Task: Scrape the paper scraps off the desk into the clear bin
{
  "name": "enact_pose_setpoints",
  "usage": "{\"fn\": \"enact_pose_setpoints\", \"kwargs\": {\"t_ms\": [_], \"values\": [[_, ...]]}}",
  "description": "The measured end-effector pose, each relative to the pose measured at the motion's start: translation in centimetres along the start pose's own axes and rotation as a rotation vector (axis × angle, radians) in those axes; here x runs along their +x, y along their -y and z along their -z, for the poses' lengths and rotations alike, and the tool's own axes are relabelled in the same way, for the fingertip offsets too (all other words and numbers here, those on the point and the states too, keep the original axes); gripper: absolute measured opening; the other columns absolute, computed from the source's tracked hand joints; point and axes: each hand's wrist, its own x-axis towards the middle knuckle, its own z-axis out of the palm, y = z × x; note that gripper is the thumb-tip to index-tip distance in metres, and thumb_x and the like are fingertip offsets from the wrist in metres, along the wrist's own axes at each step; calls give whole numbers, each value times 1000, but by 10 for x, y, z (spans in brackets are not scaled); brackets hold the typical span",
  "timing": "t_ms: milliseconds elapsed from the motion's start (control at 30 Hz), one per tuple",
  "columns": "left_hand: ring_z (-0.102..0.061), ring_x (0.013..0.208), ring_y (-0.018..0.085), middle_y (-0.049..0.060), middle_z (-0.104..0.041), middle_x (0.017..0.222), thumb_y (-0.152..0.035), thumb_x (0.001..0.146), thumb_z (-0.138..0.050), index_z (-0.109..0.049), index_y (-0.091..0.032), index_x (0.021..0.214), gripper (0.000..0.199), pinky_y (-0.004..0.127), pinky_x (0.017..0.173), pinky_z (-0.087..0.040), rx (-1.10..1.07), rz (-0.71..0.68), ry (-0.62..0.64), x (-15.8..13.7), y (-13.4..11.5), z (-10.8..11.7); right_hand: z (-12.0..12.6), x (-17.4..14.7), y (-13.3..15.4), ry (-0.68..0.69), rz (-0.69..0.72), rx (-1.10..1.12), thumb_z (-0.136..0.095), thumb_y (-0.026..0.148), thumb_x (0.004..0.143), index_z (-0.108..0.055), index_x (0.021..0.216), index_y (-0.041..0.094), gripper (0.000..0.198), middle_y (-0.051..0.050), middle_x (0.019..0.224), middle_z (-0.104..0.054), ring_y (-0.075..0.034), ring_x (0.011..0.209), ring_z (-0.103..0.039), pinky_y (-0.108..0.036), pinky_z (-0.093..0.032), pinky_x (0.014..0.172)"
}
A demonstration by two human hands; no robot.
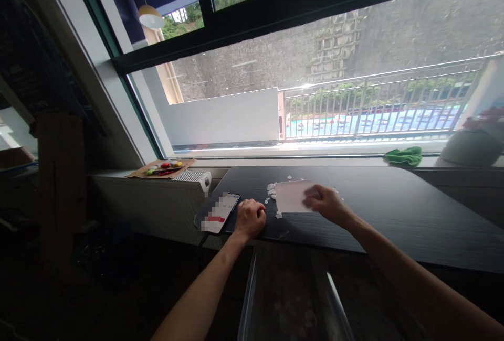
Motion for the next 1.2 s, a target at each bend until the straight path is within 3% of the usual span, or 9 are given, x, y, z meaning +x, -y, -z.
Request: {"fn": "enact_pose_setpoints", "kwargs": {"t_ms": [100,267,400,533,700,967,1200], "values": [[-55,85,20,4,-64,79,-15,74,-51,-67,-20,74,16,37,88,-40,17,-8,-10,-1,-1,1,10,-8,4,-45,-23,-3,-64,21,71,-64,85,18,14,-5,77,-71,-18,69,-66,-28,-52,60],[-55,85,20,4,-64,78,-15,74,-50,-66,-20,74,17,37,88,-40,28,-20,-23,-2,-2,2,4,-8,8,-8,-46,-25,-61,21,69,-63,82,18,14,-4,74,-68,-17,65,-63,-27,-50,55],[-56,86,20,4,-64,79,-16,74,-51,-66,-21,74,16,37,89,-40,44,-33,-27,-2,-1,1,11,-14,0,-83,-80,-44,-60,22,65,-63,77,19,12,-2,69,-65,-15,59,-58,-25,-46,50],[-56,85,20,4,-65,79,-15,74,-51,-66,-21,74,16,37,89,-40,50,-41,-36,-2,0,0,22,-19,-7,-128,-125,35,-60,24,64,-63,78,19,16,-4,73,-66,-16,62,-60,-26,-47,52],[-57,85,20,4,-64,78,-15,74,-51,-66,-21,74,16,37,89,-40,54,-45,-37,-2,1,0,27,-23,-9,-98,-130,-47,-61,24,62,-62,75,20,14,-2,68,-64,-16,60,-58,-27,-45,52],[-57,85,21,5,-65,79,-16,75,-51,-66,-20,75,15,37,89,-41,48,-65,-34,-3,0,2,45,-38,6,-164,-203,-94,-59,24,66,-63,77,19,13,-4,75,-67,-17,62,-60,-27,-46,53],[-57,86,21,5,-65,79,-17,75,-51,-66,-19,76,15,38,89,-40,49,-63,-30,-3,0,3,51,-38,-1,-211,-204,-158,-60,26,67,-64,82,18,17,-5,77,-67,-18,65,-61,-27,-46,55]]}}
